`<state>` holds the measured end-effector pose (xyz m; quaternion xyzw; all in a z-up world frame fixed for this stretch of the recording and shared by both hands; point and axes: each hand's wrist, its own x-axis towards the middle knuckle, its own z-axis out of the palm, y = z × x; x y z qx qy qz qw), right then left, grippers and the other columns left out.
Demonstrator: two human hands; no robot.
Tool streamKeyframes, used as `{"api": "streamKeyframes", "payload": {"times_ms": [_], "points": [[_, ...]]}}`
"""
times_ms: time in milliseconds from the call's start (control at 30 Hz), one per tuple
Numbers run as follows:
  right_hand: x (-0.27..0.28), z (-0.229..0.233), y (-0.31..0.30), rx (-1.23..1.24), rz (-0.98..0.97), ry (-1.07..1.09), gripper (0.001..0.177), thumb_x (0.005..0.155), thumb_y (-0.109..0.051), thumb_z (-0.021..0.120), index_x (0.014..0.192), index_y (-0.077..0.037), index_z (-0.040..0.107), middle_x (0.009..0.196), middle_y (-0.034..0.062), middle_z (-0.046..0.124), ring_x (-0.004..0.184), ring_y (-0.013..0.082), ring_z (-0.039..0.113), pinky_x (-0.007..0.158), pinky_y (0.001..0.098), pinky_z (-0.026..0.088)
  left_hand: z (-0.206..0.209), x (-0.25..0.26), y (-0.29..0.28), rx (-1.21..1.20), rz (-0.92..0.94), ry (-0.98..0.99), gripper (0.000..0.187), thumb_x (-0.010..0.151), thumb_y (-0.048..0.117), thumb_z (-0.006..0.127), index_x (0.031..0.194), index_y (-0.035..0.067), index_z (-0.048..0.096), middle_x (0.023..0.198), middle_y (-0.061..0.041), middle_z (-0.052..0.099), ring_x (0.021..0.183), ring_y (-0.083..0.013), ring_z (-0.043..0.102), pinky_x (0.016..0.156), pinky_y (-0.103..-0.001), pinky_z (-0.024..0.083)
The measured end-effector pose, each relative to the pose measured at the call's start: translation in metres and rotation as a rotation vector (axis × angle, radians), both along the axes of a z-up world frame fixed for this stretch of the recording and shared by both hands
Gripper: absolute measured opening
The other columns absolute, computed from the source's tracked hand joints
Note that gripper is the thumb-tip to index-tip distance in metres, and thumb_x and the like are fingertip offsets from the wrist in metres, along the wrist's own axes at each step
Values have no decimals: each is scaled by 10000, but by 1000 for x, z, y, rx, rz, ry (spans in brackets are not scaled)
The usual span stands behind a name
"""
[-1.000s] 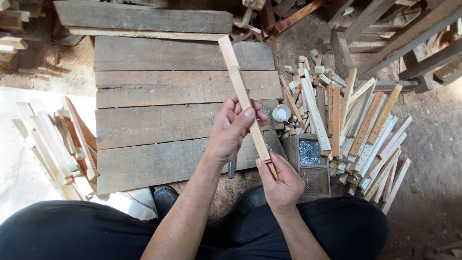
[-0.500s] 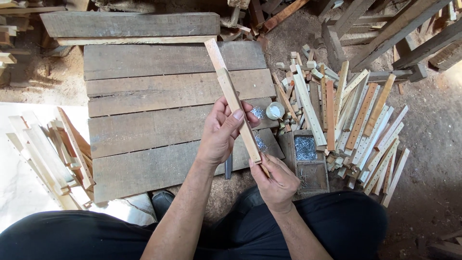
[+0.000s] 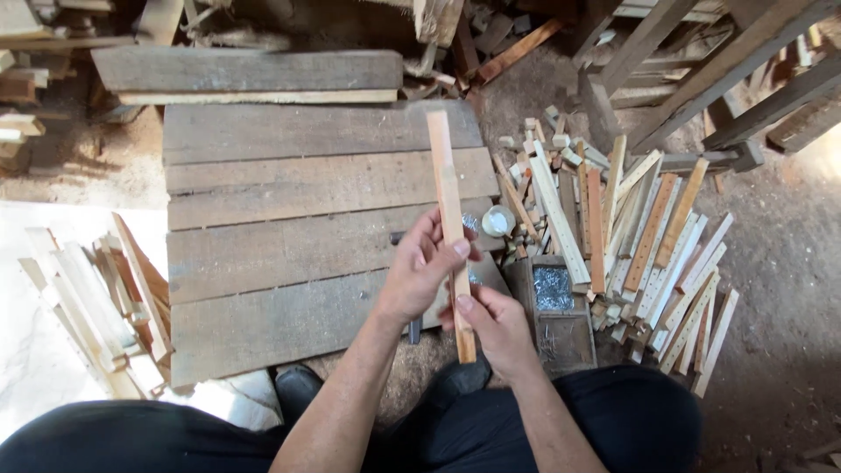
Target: The person sits on the floor and uses a hammer to drive nails into small wooden slats. They repeatedly pick up nails, position them on the wood, and strike them with the hammer to secure them.
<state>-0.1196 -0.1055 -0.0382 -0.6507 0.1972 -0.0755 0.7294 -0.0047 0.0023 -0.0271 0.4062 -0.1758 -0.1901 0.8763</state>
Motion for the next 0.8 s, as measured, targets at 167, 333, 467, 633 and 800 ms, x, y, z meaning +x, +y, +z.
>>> {"api": "streamKeyframes", "payload": {"times_ms": [167, 333, 467, 633, 800], "points": [[-6, 6, -3, -3, 83, 29, 377, 894, -290, 679, 1014, 65, 721, 679, 140, 703, 585, 189, 642, 570, 304, 536, 0, -5, 0, 37, -110, 72, 506, 931, 203, 700, 1347, 5, 491, 1060, -100, 665, 878, -214, 728, 632, -272, 590], [-16, 4, 4, -88, 64, -45, 332, 888, -287, 697, 960, 35, 732, 660, 96, 696, 565, 168, 624, 566, 287, 527, 13, 10, 13, -247, -289, 192, 476, 956, 259, 721, 1319, 20, 528, 1232, -165, 673, 1137, -273, 674, 1094, -478, 518], [-23, -9, 16, 176, 122, -23, 423, 853, -258, 715, 1043, 121, 709, 722, 153, 672, 568, 201, 613, 542, 308, 507, 2, 18, 19, -647, -268, 361, 306, 987, 80, 691, 1236, -42, 562, 1083, -179, 659, 1015, -266, 683, 1146, -630, 441], [-23, -8, 23, 383, 89, 60, 604, 778, -351, 746, 1062, 180, 685, 830, 208, 661, 566, 224, 614, 502, 312, 498, -22, 22, 18, -601, -194, 449, 346, 964, 95, 709, 1231, -51, 543, 999, -152, 706, 990, -291, 708, 1128, -590, 482], [-26, -20, 20, 461, 98, 6, 585, 802, -337, 742, 1080, 173, 670, 806, 206, 667, 538, 235, 587, 500, 338, 473, -29, 22, 15, -616, -214, 499, 504, 959, 55, 699, 1395, -74, 483, 1053, -229, 698, 1073, -456, 680, 1098, -573, 501]]}}
